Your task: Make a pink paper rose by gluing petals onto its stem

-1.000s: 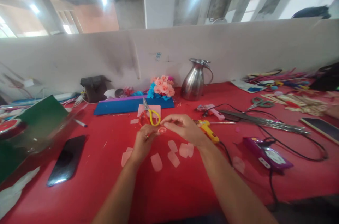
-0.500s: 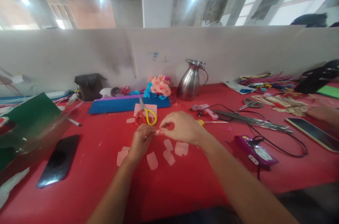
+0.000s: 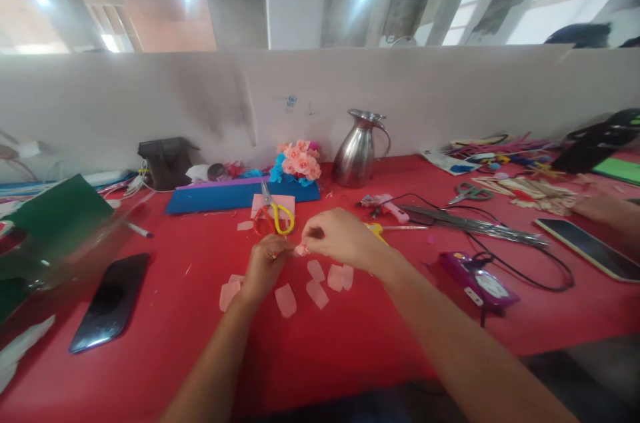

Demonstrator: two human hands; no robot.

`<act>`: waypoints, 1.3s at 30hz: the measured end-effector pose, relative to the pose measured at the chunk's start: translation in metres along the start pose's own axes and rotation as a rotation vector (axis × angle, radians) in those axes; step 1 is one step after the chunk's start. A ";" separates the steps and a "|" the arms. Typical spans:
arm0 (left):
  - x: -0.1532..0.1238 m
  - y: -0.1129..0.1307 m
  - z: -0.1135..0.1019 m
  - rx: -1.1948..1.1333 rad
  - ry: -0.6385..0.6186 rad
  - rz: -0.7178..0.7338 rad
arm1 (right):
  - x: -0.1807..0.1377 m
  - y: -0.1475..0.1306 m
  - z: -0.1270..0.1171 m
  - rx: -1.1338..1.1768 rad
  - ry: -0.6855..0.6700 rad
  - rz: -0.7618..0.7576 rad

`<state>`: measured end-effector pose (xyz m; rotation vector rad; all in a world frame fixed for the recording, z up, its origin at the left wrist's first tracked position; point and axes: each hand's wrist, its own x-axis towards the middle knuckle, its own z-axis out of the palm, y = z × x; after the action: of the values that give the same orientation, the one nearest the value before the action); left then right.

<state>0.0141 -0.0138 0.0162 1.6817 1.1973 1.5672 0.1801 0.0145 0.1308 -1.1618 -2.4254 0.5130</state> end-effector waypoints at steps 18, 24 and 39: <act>0.005 0.014 0.002 -0.532 0.181 -0.410 | -0.002 -0.002 0.067 0.545 0.363 -0.059; 0.004 0.016 0.005 -0.586 0.177 -0.415 | 0.001 -0.005 0.079 0.471 0.490 -0.030; 0.002 0.013 0.009 -0.538 0.190 -0.453 | -0.005 0.003 0.092 0.410 0.630 -0.045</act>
<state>0.0258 -0.0164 0.0265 0.8678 1.0280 1.5888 0.1386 -0.0015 0.0506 -0.9118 -1.7060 0.5047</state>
